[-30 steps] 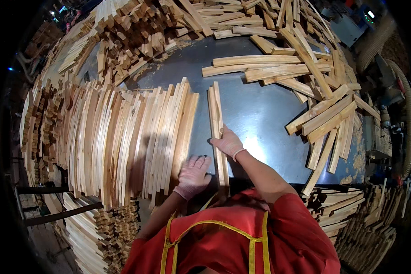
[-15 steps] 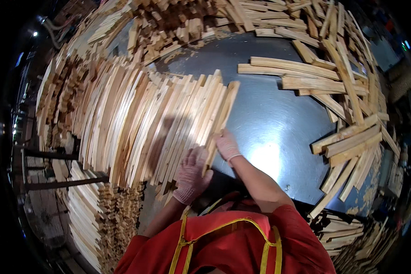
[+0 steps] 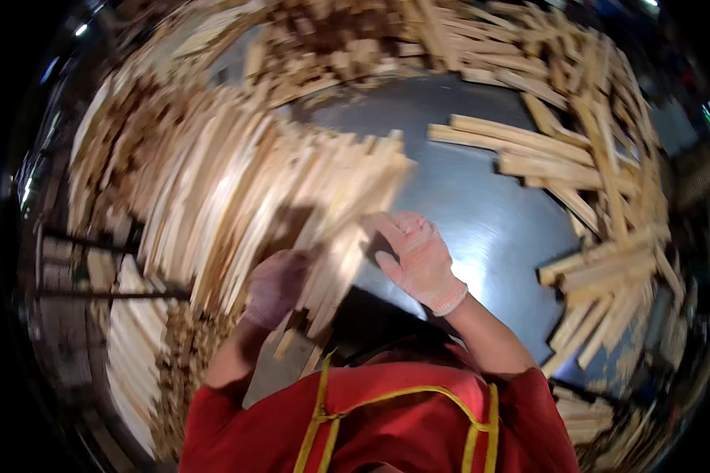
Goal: The person picks up thin wooden planks from a large pile on a metal table and stacks them neatly. They repeatedly gather small bundles of planks and place them onto a growing stack on a nearby rack.
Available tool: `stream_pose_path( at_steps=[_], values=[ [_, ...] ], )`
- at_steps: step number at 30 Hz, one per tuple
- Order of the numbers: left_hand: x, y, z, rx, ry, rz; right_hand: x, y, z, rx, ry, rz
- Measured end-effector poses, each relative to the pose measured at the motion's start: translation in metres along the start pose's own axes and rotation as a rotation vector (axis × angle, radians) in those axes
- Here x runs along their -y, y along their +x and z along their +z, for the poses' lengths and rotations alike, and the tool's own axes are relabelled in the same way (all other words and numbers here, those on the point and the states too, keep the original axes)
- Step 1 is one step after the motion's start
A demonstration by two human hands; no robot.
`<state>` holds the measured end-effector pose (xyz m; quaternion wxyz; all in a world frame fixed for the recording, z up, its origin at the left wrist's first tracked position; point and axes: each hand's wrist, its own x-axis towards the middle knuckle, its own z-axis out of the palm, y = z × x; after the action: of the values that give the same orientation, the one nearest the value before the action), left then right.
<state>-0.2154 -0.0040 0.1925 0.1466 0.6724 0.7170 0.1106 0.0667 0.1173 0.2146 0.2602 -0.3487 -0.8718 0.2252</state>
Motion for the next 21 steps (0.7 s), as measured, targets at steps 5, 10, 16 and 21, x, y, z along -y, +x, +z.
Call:
stream_pose_path(
  at_steps=[5, 10, 16, 21],
  values=[
    [0.107, -0.028, 0.062, -0.145, 0.370, -0.228, -0.073, -0.072, 0.006, 0.065, 0.107, 0.468],
    [0.113, -0.033, 0.059, -0.248, 0.602, -0.259, -0.150, -0.189, -0.057, -0.626, -0.082, 1.030],
    [0.031, 0.005, 0.099, -0.158, 0.000, 0.137, -0.280, -0.309, -0.156, -1.029, -0.256, 1.595],
    [-0.153, 0.040, 0.135, -0.055, 0.011, 0.567, -0.327, -0.339, -0.157, -1.036, 0.328, 1.478]
  ],
)
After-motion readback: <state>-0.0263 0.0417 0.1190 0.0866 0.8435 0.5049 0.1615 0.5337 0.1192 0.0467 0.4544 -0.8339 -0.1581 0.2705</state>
